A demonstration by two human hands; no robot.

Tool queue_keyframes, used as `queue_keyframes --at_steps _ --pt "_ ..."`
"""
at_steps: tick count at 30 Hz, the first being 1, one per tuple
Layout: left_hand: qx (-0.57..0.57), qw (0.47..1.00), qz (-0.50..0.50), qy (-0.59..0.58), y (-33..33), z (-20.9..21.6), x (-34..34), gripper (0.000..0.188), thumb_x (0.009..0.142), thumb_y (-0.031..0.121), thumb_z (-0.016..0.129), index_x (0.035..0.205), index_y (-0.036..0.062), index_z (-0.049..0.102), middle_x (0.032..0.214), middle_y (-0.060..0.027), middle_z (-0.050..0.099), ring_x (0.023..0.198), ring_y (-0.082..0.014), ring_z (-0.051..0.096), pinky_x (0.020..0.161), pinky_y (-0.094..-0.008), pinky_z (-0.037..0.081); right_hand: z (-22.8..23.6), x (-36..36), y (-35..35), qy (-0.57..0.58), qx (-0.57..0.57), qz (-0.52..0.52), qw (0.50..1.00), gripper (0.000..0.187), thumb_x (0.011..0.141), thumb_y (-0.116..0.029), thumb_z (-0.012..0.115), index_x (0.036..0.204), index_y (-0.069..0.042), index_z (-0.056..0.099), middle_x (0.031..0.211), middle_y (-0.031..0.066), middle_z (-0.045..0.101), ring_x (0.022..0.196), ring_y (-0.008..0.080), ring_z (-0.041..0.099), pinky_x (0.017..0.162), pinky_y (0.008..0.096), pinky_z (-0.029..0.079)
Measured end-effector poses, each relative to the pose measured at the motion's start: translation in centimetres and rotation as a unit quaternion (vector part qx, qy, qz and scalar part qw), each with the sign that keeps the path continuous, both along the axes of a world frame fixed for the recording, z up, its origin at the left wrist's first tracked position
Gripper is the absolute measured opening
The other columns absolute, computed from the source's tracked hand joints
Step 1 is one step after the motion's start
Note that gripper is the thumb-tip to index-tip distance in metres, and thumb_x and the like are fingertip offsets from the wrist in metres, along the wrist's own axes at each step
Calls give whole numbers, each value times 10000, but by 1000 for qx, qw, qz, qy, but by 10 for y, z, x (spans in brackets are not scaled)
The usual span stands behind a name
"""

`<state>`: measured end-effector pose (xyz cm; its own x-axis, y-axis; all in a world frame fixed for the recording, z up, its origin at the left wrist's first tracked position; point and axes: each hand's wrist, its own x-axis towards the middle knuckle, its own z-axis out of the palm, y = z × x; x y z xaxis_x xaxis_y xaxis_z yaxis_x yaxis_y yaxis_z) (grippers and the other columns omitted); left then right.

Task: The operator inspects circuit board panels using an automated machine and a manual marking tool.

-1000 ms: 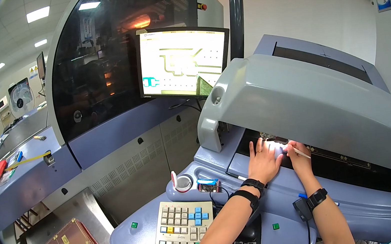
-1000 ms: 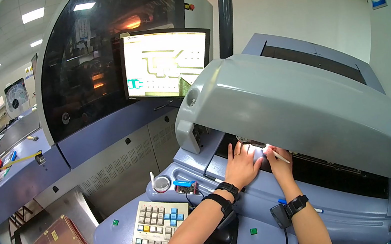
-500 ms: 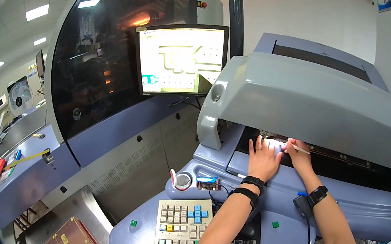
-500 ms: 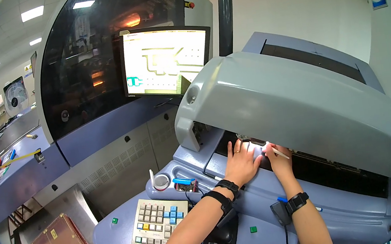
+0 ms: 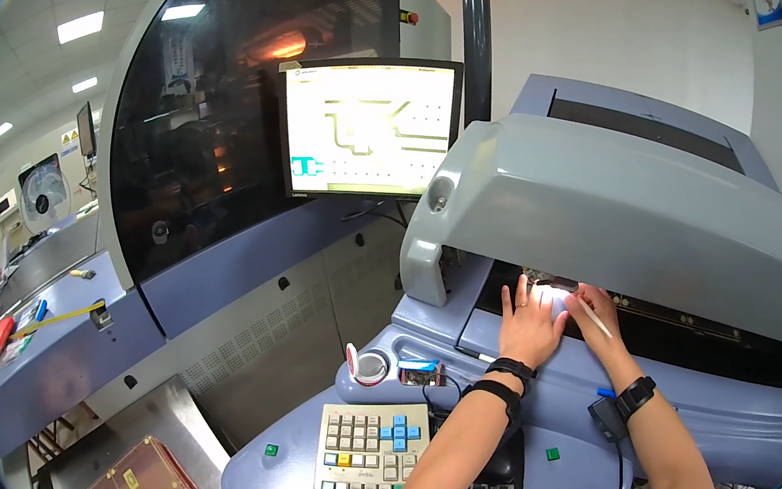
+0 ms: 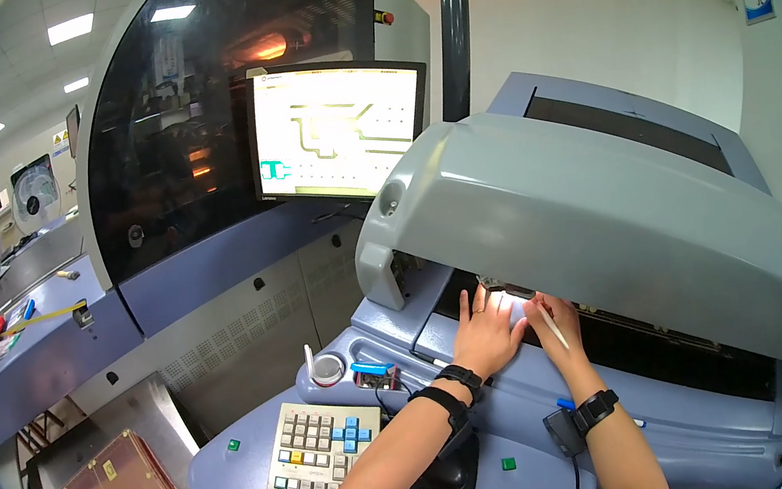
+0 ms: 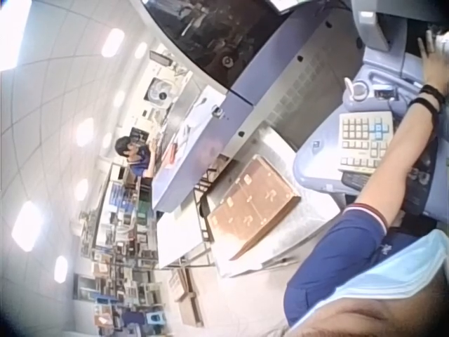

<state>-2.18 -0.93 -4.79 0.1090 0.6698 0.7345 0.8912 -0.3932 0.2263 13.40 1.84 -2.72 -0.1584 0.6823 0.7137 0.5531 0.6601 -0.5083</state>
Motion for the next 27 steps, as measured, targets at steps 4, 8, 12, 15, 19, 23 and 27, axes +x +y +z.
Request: queue_keyframes --at_steps 4,8,12,15,19,23,27 --pt "-15 1000 -7 3 -2 4 2 530 931 427 485 1267 18 487 1309 -202 481 1360 -378 308 1130 -572 171 0 4 13 24 -87 -23 996 279 835 -263 606 934 -3 596 848 143 623 755 264 586 701 379 466" --pt "-7 1000 -4 -12 -1 2 0 529 927 429 492 1263 21 493 1291 -198 498 1351 -374 324 1131 -570 170 6 -7 10 50 -88 -11 995 273 799 -258 592 846 8 561 790 147 590 708 280 558 670 387 455" --pt "-10 1000 -13 -18 -1 4 2 529 932 435 484 1255 17 503 1279 -194 510 1350 -370 326 1132 -569 168 -6 1 29 51 -94 -44 993 263 777 -240 569 870 5 549 746 113 581 672 217 561 642 347 462" --pt "12 1000 1 -9 2 -1 2 531 937 437 478 1253 12 507 1273 -188 516 1348 -368 329 1132 -568 169 -11 1 33 20 -71 -64 995 258 788 -206 551 938 5 558 734 73 596 657 151 584 631 298 478" --pt "2 1000 -4 -14 0 1 1 534 940 440 473 1255 10 508 1274 -184 517 1347 -365 333 1134 -565 167 2 -4 22 14 -115 -61 991 267 774 -187 540 953 10 557 734 74 599 653 151 585 636 307 479" --pt "-9 1000 -3 -6 -1 3 1 534 942 441 468 1260 14 505 1280 -180 514 1346 -365 336 1136 -560 167 1 -4 21 16 -96 -56 994 252 758 -182 535 929 0 565 721 67 592 643 150 576 628 306 470" --pt "-16 1000 -1 -1 -3 4 0 532 945 437 461 1264 13 501 1288 -181 510 1349 -367 334 1136 -557 168 5 -7 16 14 -89 -68 994 236 734 -199 529 875 -13 563 702 63 573 626 163 541 617 315 450"
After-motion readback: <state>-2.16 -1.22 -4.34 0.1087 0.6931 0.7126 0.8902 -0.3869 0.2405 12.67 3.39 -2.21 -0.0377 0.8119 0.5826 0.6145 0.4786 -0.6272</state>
